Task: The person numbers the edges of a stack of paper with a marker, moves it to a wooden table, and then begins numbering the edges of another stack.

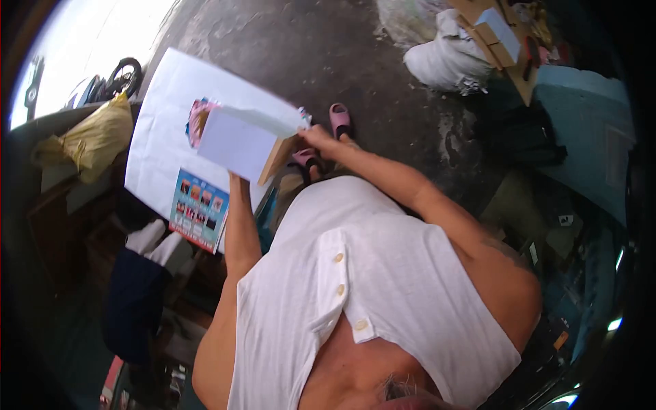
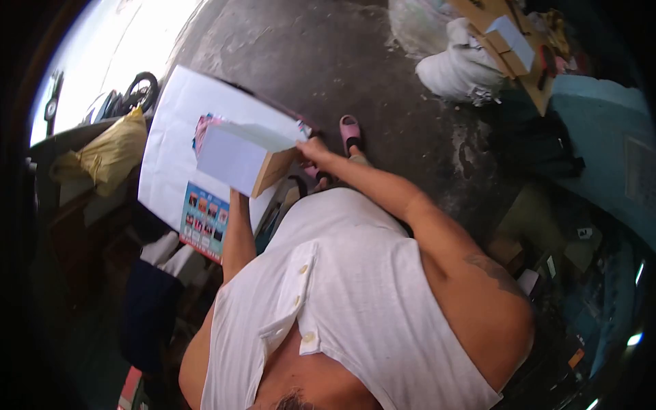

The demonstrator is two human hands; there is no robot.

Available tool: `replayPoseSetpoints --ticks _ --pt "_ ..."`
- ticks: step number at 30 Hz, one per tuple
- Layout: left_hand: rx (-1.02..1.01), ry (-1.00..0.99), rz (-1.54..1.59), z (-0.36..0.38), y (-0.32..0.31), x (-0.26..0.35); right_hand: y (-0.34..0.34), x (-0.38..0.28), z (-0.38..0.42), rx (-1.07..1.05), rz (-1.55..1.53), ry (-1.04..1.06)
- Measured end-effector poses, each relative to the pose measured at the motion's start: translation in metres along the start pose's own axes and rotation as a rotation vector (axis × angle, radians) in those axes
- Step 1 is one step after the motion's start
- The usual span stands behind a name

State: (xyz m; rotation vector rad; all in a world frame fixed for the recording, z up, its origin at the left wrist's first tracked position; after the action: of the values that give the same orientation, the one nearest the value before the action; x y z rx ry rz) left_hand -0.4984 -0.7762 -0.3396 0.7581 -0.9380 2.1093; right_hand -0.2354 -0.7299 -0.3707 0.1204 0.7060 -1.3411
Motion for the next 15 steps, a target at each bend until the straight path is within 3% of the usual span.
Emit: replayPoseSetpoints --ticks 3,6,9,12,15 --pt "-0.012 -0.121 0.029 0.015 -0.003 0.019 -0.009 -0.014 0.02 0.001 -0.1 -0.032" --pt "-0.219 -0.118 0.379 0.047 -0.022 0.054 -0.008 -0.019 0.027 -0.013 -0.172 -0.02" --pt "-0.206 -0.219 0.253 0.081 -0.045 0.092 -0.001 -0.011 0.015 0.033 -0.201 0.026" --pt "-0.298 -0.201 0.143 0.069 -0.04 0.104 -0.002 -0.004 0.004 0.088 -0.228 0.057" --pt "-0.208 -0.115 0.098 0.052 -0.032 0.097 -0.002 -0.004 -0.004 0.139 -0.188 0.069"
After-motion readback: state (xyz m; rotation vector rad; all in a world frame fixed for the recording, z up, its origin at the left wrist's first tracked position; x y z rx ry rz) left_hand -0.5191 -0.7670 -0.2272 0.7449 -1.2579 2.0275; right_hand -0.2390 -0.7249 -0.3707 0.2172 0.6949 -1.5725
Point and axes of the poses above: each hand's wrist, its own z-axis away from the middle knuckle, its own y-axis out of the back of the hand, x = y × z, the point moved 3 cm from there along -z, towards the middle knuckle, and after that the axes turned 5 degrees about -x, right-handed, at the moved point
